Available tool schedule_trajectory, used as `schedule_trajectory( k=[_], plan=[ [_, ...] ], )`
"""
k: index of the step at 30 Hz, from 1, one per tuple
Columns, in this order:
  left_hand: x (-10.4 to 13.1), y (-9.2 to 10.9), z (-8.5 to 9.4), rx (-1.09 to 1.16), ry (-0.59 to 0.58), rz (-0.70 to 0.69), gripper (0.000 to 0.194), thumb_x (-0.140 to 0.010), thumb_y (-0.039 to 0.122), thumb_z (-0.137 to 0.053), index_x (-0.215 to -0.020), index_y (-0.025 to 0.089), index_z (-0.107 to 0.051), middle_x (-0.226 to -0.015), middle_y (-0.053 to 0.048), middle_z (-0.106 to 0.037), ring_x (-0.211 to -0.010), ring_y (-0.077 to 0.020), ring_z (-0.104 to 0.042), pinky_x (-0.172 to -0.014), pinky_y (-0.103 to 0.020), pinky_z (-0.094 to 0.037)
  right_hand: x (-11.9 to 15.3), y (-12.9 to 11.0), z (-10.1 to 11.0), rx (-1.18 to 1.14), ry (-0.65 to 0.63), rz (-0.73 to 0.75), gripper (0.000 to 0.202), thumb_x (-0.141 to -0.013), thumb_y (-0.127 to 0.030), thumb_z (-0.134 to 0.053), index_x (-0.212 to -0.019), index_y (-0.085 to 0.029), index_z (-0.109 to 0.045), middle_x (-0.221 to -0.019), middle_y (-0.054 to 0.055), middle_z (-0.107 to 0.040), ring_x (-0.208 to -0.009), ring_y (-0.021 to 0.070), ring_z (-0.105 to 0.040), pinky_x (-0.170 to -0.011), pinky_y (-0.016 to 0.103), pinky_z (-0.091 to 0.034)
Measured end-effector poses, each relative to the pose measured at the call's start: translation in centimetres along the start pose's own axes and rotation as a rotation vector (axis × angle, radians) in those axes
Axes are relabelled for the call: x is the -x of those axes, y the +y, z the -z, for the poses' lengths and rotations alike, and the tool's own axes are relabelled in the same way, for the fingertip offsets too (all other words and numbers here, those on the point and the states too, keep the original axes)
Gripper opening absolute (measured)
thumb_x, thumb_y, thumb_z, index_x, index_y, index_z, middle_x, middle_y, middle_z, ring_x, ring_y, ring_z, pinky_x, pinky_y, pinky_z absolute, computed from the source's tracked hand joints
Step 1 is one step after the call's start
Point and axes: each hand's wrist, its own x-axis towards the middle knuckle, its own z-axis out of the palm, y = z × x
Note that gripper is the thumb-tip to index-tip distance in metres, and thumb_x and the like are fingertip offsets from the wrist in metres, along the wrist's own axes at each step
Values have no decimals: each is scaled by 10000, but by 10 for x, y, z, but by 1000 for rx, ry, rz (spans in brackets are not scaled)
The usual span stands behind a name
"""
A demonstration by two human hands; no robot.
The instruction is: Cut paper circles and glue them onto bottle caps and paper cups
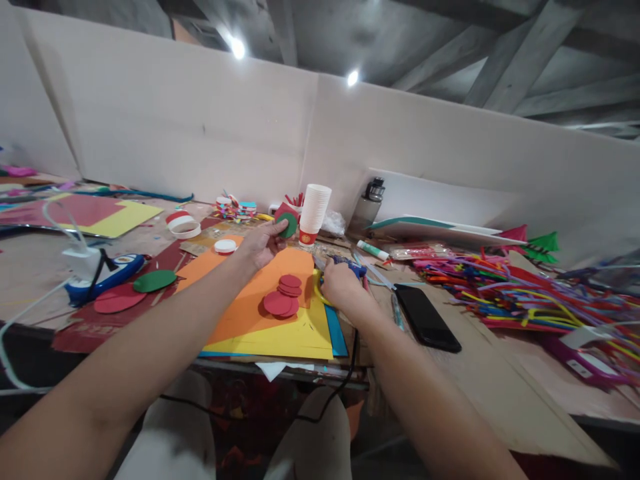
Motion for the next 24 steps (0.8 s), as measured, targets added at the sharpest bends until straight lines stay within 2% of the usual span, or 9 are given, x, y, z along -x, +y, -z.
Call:
schedule_trajectory(
  k=[2,4,7,10,13,16,19,22,24],
  plan=[
    [0,1,0,-9,4,-12,165,-715,112,-762,-750,135,-602,-600,14,-637,-480,-58,-565,-407,-136,-344,-3,3,9,5,36,-85,337,-777,-161,-587,-1104,-84,-607,-1041,266,-648,-1001,363,-632,-814,457,-500],
    [-1,1,0,-18,6,-19,177,-706,120,-773,-757,137,-604,-596,15,-635,-482,-60,-570,-404,-134,-346,-6,5,20,-40,157,-187,377,-776,-193,-599,-1131,-65,-585,-1093,267,-624,-1010,346,-626,-843,441,-494],
    [-1,2,-1,-8,13,-22,172,-711,113,-766,-760,136,-603,-600,16,-641,-480,-56,-575,-412,-129,-367,-8,5,34,-363,341,-240,469,-742,-255,-649,-1184,-127,-560,-1015,154,-653,-892,267,-642,-791,378,-512],
    [0,1,-3,5,21,-21,158,-722,97,-749,-774,135,-604,-604,14,-649,-476,-54,-578,-409,-124,-370,-7,-2,32,-786,279,-159,411,-757,-386,-636,-1104,-175,-573,-724,33,-622,-642,200,-602,-606,326,-507],
    [2,0,-4,-3,26,-30,175,-715,112,-763,-777,138,-602,-595,17,-644,-471,-56,-576,-404,-126,-368,-4,-9,18,-1005,131,-84,358,-753,-443,-620,-1003,-191,-573,-601,-15,-552,-518,156,-530,-511,292,-468],
    [4,-2,-6,-7,44,-48,193,-706,131,-776,-781,141,-598,-599,22,-642,-482,-59,-583,-403,-129,-368,-3,-14,8,-979,86,-4,302,-750,-353,-585,-999,-184,-561,-641,-19,-550,-529,131,-508,-514,266,-450],
    [6,-3,-8,11,51,-53,205,-694,124,-780,-782,142,-595,-614,27,-645,-487,-55,-582,-395,-127,-356,-3,-15,8,-913,65,49,387,-722,-269,-554,-1101,-190,-540,-733,-18,-561,-572,120,-492,-524,244,-431],
    [8,-4,-12,34,51,-55,200,-693,106,-775,-785,143,-601,-640,29,-654,-488,-49,-579,-400,-128,-366,-2,-14,14,-890,108,85,450,-742,-281,-560,-1184,-208,-513,-810,-12,-565,-652,127,-509,-585,242,-440],
    [9,-5,-14,50,34,-58,181,-706,92,-759,-770,143,-597,-643,30,-653,-479,-43,-565,-406,-128,-372,-1,-13,16,-856,150,120,409,-788,-341,-558,-1175,-209,-531,-848,3,-576,-719,142,-525,-650,258,-452]
  ],
)
